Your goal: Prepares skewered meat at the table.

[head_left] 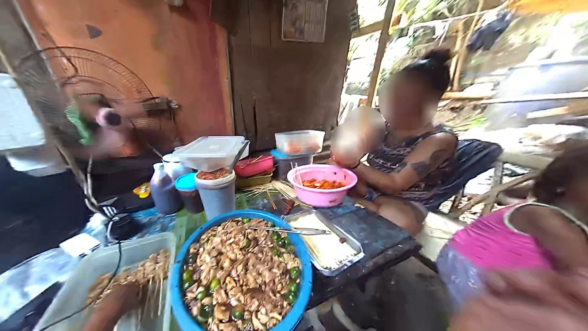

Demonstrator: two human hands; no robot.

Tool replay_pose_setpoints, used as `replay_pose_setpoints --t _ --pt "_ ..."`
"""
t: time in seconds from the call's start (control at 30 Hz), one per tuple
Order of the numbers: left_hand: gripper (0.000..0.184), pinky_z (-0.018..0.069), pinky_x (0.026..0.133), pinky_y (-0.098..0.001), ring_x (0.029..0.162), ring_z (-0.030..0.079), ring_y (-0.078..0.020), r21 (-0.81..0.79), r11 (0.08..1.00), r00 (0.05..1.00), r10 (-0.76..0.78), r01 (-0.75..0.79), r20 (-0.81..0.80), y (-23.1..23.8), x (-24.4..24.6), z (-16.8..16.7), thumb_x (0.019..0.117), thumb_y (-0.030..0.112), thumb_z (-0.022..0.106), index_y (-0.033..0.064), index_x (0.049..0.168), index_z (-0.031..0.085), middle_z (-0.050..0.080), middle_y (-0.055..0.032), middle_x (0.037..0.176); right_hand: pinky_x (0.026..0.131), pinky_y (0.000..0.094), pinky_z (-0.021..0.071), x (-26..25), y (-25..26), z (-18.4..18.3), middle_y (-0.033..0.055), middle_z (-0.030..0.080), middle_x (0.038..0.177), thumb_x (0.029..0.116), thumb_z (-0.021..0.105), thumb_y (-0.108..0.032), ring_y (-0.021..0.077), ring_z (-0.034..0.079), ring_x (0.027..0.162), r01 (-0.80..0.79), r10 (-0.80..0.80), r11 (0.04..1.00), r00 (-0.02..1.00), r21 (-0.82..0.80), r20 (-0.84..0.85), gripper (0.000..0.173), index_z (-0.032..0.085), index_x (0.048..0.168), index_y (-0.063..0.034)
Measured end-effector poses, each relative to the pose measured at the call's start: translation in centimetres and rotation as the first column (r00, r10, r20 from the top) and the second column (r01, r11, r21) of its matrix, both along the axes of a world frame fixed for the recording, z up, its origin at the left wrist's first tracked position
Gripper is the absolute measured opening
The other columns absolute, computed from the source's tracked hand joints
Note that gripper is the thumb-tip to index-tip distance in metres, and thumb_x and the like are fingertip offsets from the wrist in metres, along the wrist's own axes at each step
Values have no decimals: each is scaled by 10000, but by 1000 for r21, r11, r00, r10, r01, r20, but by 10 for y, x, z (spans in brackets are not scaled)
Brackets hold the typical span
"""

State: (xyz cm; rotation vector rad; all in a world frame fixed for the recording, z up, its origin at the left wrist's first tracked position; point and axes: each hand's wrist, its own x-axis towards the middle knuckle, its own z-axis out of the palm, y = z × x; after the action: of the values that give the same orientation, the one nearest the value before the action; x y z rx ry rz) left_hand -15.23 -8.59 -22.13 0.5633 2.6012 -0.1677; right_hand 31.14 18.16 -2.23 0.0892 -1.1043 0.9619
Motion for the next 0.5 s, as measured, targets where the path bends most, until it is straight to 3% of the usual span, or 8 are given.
replay_pose_setpoints --t 0.07,0.1,0.13,0.2,0.27,0.33,0.43,0.5 --pt "516 417 1055 -687 1295 550 -496 -37 999 1000 -21 22 19 3 -1 3 1003 373 623 -90 1229 652 605 -330 1327 678 238 592 -18 72 -30 -110 666 892 1077 387 -246 35 669 744 225 -187 957 961 -181 205 239 510 1249 -135" --pt "504 416 1054 -684 1289 554 -497 -40 999 999 -25 27 34 7 0 10 1012 353 617 -103 1225 645 605 -335 1321 652 262 586 -25 99 -50 -31 620 884 1064 414 -155 61 645 702 338 -215 911 878 -235 428 272 479 1289 -17" --pt "502 410 1054 -686 1286 554 -499 -22 999 999 -28 29 42 11 5 19 1015 339 616 -113 1231 635 602 -343 1318 652 340 566 -32 122 -68 104 618 926 1055 474 -105 149 627 698 436 -175 863 732 -255 659 308 504 1300 80" --pt "490 405 1052 -692 1293 544 -504 39 999 999 -21 20 29 21 21 41 1025 316 602 -116 1256 613 588 -348 1330 835 548 548 -53 157 -107 270 677 1059 1042 560 -101 364 680 898 488 -29 862 323 -140 946 275 620 1213 106" --pt "423 428 1030 -692 1274 559 -496 152 988 999 -2 8 -39 29 38 65 1032 277 571 -73 1263 625 601 -321 1327 1017 626 457 -80 169 -142 307 682 1162 1049 553 -135 453 647 1132 384 0 923 -51 19 999 279 689 1165 79" --pt "372 460 1009 -665 1230 600 -460 299 954 995 -7 36 -96 44 55 92 1056 272 522 -18 1248 656 640 -280 1278 1069 634 423 -107 170 -166 303 662 1248 1051 531 -157 470 592 1246 251 -40 960 -303 121 952 298 711 1189 36" --pt "308 490 1007 -553 1105 664 -352 529 822 977 -180 213 -113 64 88 130 1053 234 554 0 1193 697 699 -208 1147 1049 616 455 -136 170 -183 292 611 1337 1026 577 -195 464 555 1295 144 -108 971 -461 194 881 319 695 1267 -22" --pt "278 502 1014 -486 1087 675 -285 580 748 940 -324 323 -105 77 113 143 1047 207 571 10 1197 698 704 -167 1154 1056 630 440 -138 163 -173 329 592 1333 1020 582 -162 487 550 1285 190 -85 966 -413 177 907 313 688 1246 26"
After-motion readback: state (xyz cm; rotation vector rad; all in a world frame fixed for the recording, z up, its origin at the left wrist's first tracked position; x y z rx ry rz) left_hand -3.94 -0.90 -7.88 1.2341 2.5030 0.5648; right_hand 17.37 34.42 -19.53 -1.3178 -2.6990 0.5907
